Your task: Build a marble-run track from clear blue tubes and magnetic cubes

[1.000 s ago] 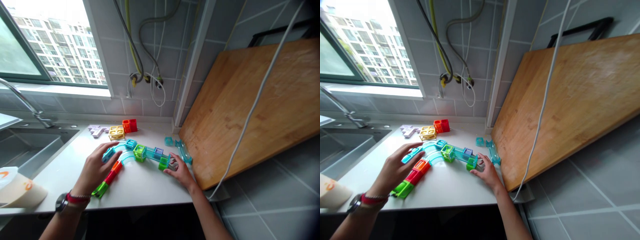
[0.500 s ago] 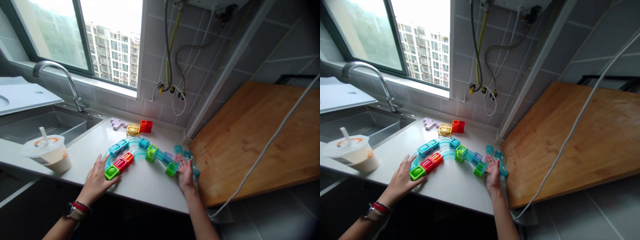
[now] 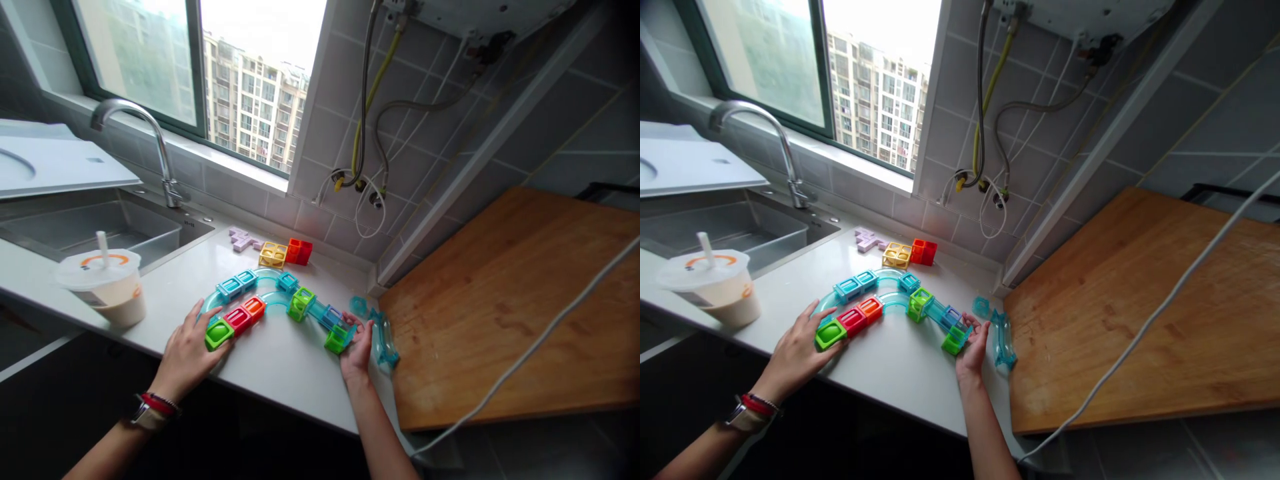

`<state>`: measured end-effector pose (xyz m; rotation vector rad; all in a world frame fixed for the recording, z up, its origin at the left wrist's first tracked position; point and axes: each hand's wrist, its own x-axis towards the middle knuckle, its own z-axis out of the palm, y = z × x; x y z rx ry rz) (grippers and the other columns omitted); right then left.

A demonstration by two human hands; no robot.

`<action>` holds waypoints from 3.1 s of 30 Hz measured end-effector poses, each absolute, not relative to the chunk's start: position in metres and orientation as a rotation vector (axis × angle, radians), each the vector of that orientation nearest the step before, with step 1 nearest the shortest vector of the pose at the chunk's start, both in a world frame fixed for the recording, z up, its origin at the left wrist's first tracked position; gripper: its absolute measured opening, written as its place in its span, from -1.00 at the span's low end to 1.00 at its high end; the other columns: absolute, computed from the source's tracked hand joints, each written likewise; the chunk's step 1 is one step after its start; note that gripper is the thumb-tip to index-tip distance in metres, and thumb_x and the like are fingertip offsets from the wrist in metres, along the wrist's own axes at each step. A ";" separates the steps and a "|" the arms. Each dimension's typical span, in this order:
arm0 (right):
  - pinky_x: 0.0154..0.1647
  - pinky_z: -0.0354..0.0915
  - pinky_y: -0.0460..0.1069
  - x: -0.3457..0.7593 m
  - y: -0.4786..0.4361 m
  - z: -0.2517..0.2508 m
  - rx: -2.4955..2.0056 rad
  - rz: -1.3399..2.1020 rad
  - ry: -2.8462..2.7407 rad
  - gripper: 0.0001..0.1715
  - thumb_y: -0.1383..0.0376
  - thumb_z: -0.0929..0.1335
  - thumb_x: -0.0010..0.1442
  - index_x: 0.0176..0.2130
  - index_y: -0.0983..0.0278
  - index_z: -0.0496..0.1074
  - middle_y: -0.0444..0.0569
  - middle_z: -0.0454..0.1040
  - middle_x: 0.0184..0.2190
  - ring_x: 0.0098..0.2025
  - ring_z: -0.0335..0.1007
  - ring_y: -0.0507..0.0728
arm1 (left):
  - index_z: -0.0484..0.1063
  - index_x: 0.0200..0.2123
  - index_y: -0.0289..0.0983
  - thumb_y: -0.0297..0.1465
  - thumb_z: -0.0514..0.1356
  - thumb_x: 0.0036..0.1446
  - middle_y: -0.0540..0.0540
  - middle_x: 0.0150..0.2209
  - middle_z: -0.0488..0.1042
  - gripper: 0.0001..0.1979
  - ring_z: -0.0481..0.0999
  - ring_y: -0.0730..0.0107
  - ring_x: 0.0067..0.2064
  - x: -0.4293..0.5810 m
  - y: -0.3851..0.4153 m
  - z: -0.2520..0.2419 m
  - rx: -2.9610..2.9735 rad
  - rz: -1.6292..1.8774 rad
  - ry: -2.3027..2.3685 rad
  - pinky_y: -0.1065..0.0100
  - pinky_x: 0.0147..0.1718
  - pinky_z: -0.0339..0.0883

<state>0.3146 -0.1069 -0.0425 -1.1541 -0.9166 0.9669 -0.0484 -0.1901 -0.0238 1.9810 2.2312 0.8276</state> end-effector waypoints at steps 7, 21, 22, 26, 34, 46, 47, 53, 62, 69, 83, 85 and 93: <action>-0.01 0.46 0.17 0.286 -0.077 -0.049 -1.178 0.933 -0.809 -0.11 -0.37 0.01 0.24 -0.10 0.25 0.42 0.12 0.55 -0.11 -0.04 0.54 0.26 | 0.30 0.23 -0.19 -0.03 0.13 0.19 -0.30 0.44 0.05 -0.39 0.32 -0.23 0.29 -0.040 -0.198 -0.017 1.879 0.809 2.428 -0.15 0.22 0.20; -0.04 0.45 0.10 0.242 -0.021 -0.052 -1.201 0.880 -0.700 -0.19 -0.33 0.11 0.24 -0.23 0.26 0.47 0.03 0.54 -0.18 -0.10 0.50 0.20 | 0.21 0.30 -0.26 -0.05 0.19 0.19 -0.40 0.43 -0.05 -0.30 0.14 -0.35 0.37 -0.052 -0.184 -0.017 1.781 0.935 2.462 -0.17 0.28 0.14; -0.04 0.45 0.09 0.242 -0.020 -0.052 -1.194 0.882 -0.700 -0.19 -0.33 0.11 0.24 -0.22 0.26 0.47 0.03 0.54 -0.18 -0.09 0.50 0.20 | 0.17 0.33 -0.28 -0.04 0.20 0.19 -0.42 0.44 -0.09 -0.25 0.07 -0.38 0.40 -0.051 -0.185 -0.015 1.790 0.970 2.452 -0.20 0.29 0.11; -0.06 0.45 0.10 0.250 -0.029 -0.049 -1.160 0.918 -0.735 -0.13 -0.32 0.09 0.27 -0.16 0.31 0.52 0.09 0.57 -0.16 -0.08 0.52 0.22 | 0.12 0.37 -0.19 -0.06 0.25 0.18 -0.28 0.50 -0.19 -0.23 -0.27 -0.32 0.49 -0.037 -0.191 0.005 1.922 1.156 2.365 -0.30 0.36 -0.11; 0.29 0.25 0.22 0.286 -0.070 -0.052 -1.212 0.850 -1.328 -0.07 0.01 0.56 0.01 0.26 0.24 0.34 0.15 0.44 0.21 0.23 0.38 0.32 | 0.05 0.41 -0.18 -0.13 0.21 0.26 -0.24 0.26 0.42 -0.25 0.49 -0.03 0.20 0.001 -0.093 0.037 2.213 0.882 1.767 0.04 0.16 0.37; 0.21 0.38 0.27 0.304 -0.059 -0.060 -1.208 0.915 -1.434 -0.19 0.08 0.59 -0.02 0.15 0.31 0.45 0.16 0.58 0.05 0.05 0.55 0.32 | 0.44 0.08 -0.13 -0.08 0.23 0.24 -0.15 -0.06 0.66 -0.58 0.65 -0.01 -0.05 0.016 -0.040 0.012 2.154 0.741 1.984 0.18 -0.16 0.46; 0.21 0.38 0.26 0.305 -0.059 -0.059 -1.192 0.935 -1.433 -0.19 0.08 0.59 -0.02 0.15 0.30 0.46 0.15 0.59 0.05 0.05 0.56 0.32 | 0.46 0.02 -0.14 -0.07 0.23 0.24 -0.16 -0.06 0.66 -0.62 0.65 -0.01 -0.05 0.016 -0.041 0.012 2.144 0.752 1.986 0.18 -0.17 0.46; 0.22 0.38 0.27 0.309 -0.059 -0.057 -1.199 0.970 -1.442 -0.17 0.09 0.59 -0.03 0.17 0.28 0.45 0.14 0.57 0.08 0.06 0.56 0.31 | 0.46 -0.11 -0.16 -0.07 0.21 0.24 -0.19 -0.08 0.65 -0.68 0.64 -0.03 -0.08 0.016 -0.042 0.010 2.138 0.781 1.968 0.14 -0.16 0.45; 0.21 0.39 0.26 0.309 -0.063 -0.047 -1.215 0.971 -1.488 -0.18 0.09 0.59 -0.02 0.18 0.28 0.46 0.13 0.57 0.07 0.06 0.55 0.32 | 0.22 0.30 -0.24 -0.19 0.30 0.10 -0.28 0.11 0.53 -0.28 0.52 -0.06 0.13 -0.011 -0.030 0.021 2.348 0.687 1.656 0.05 0.10 0.39; 0.18 0.41 0.26 0.310 -0.062 -0.047 -1.199 0.980 -1.496 -0.22 0.08 0.58 -0.01 0.15 0.27 0.48 0.12 0.60 0.03 0.02 0.57 0.31 | 0.32 0.24 -0.22 -0.23 0.05 0.25 -0.24 0.18 0.50 -0.48 0.48 0.03 0.19 -0.060 0.012 0.046 2.340 0.407 1.859 0.09 0.18 0.30; 0.21 0.38 0.26 0.308 -0.063 -0.046 -1.180 0.987 -1.466 0.00 0.11 0.62 -0.08 0.28 0.20 0.35 0.13 0.50 0.14 0.10 0.51 0.31 | 0.36 0.21 -0.24 -0.09 0.15 0.17 -0.30 0.19 0.47 -0.41 0.45 -0.06 0.22 -0.065 0.072 0.055 2.327 0.257 1.926 0.07 0.17 0.30; 0.22 0.37 0.25 0.308 -0.063 -0.047 -1.181 0.971 -1.475 0.04 0.11 0.62 -0.09 0.31 0.17 0.32 0.11 0.47 0.16 0.13 0.48 0.31 | 0.36 0.21 -0.27 -0.06 0.17 0.15 -0.34 0.15 0.50 -0.36 0.47 -0.09 0.19 -0.050 0.096 0.062 2.340 0.241 1.919 0.08 0.14 0.32; 0.25 0.34 0.20 0.304 -0.064 -0.052 -1.178 0.899 -1.584 0.11 0.09 0.62 -0.07 0.35 0.17 0.23 0.12 0.38 0.20 0.13 0.45 0.28 | 0.49 0.05 -0.23 -0.09 0.45 -0.35 -0.28 -0.02 0.60 -0.19 0.59 -0.07 -0.02 -0.011 0.151 0.047 2.330 0.079 1.802 0.17 -0.06 0.44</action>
